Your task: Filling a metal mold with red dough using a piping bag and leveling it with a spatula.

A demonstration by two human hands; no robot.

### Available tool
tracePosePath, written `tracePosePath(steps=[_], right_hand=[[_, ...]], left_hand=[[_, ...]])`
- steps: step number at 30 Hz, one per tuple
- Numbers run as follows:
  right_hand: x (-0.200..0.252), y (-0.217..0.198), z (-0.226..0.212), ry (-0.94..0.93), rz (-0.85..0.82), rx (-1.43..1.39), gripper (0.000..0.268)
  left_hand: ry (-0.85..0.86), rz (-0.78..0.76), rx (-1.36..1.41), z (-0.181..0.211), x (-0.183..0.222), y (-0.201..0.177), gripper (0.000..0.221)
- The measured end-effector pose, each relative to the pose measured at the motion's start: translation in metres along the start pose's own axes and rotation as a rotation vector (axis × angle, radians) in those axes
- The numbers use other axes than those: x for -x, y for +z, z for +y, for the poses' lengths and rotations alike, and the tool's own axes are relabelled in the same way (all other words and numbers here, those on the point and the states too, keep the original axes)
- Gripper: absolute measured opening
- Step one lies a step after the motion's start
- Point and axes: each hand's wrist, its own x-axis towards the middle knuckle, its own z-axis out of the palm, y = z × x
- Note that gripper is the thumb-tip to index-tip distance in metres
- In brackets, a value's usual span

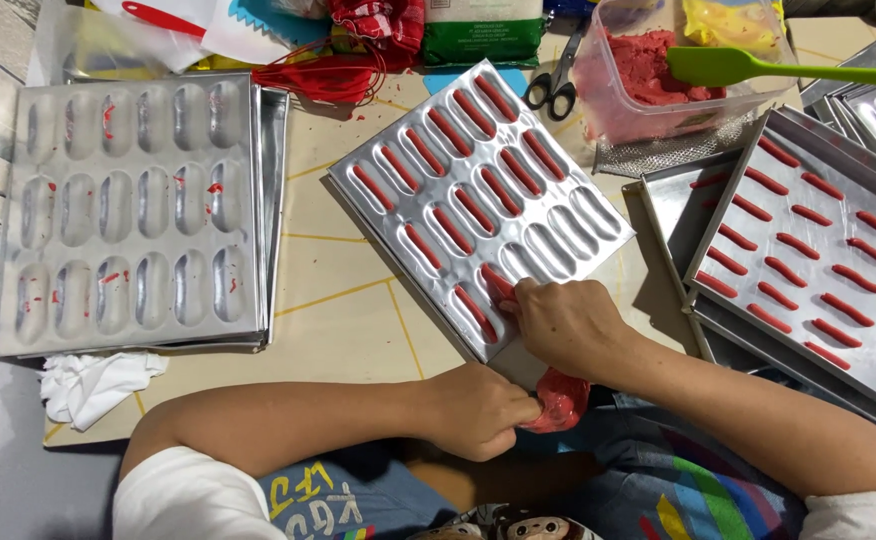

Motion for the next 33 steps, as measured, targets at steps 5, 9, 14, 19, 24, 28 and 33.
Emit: tracePosePath(steps=[5, 9, 14, 19, 24, 28, 33], right_hand=[[0.002, 0.003, 0.004, -0.024, 0.002, 0.034, 0.036], [0.003, 0.000, 0.004, -0.031, -0.010, 0.036, 0.031], [0.007, 0.001, 0.005, -0.030, -0.045, 0.061, 0.031], [0.011, 0.002, 0.008, -0.054, -0.066, 0.058, 0.021], [0.014, 0.000, 0.008, -0.067, -0.053, 0.079, 0.031], [0.016, -0.002, 0.008, -0.072, -0.043, 0.093, 0.030], [0.017, -0.006, 0.008, -0.011, -0.201, 0.068, 0.019]], left_hand=[[0.001, -0.010, -0.002, -0.001, 0.000, 0.001, 0.013], [0.005, 0.011, 0.014, -0.001, 0.000, 0.001, 0.015], [-0.002, -0.029, 0.003, -0.001, -0.001, -0.001, 0.012], [0.013, -0.014, 0.015, 0.000, -0.001, -0.001, 0.012], [-0.011, -0.040, 0.019, 0.001, -0.002, -0.003, 0.011], [-0.022, -0.033, 0.023, 0.002, -0.002, -0.002, 0.012], [-0.020, -0.033, -0.002, 0.000, -0.001, 0.001, 0.011]])
